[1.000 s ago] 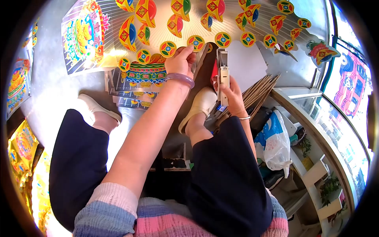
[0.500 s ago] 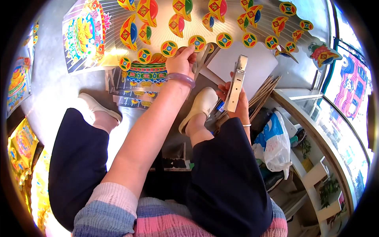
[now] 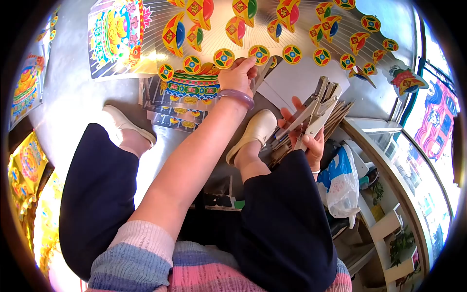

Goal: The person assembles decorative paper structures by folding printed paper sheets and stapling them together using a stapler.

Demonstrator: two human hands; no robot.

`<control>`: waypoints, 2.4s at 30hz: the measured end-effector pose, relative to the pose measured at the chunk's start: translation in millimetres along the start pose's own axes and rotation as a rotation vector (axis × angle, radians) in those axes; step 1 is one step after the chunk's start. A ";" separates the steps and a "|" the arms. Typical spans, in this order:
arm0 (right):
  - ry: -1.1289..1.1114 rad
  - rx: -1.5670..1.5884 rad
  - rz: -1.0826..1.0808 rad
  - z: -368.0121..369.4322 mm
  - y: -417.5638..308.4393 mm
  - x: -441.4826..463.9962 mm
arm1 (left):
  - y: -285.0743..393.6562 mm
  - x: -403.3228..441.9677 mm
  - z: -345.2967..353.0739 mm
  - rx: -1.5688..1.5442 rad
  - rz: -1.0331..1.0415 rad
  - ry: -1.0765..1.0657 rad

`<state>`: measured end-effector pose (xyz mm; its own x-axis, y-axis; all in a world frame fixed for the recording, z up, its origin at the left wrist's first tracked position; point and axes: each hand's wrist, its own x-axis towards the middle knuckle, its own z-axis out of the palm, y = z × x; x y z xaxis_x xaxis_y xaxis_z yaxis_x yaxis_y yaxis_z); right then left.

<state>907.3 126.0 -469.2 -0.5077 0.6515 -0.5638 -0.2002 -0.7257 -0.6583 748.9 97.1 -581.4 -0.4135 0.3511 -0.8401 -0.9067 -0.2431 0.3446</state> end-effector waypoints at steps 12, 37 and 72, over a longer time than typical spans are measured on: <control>0.099 -1.088 0.186 -1.4 25.8 36.5 | 1.0 -2.5 3.6 -0.022 0.003 0.039; 0.038 -1.419 -0.051 14.7 48.1 71.1 | 0.4 -2.9 3.1 -0.087 -0.031 -0.013; 0.530 -0.109 -0.186 -132.1 -45.9 116.4 | 31.5 40.8 -68.1 0.219 0.007 0.015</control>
<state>968.1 264.4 -570.4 0.0226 0.8084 -0.5883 -0.1440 -0.5796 -0.8021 709.2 42.2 -633.3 -0.4201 0.3363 -0.8429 -0.9009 -0.0425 0.4320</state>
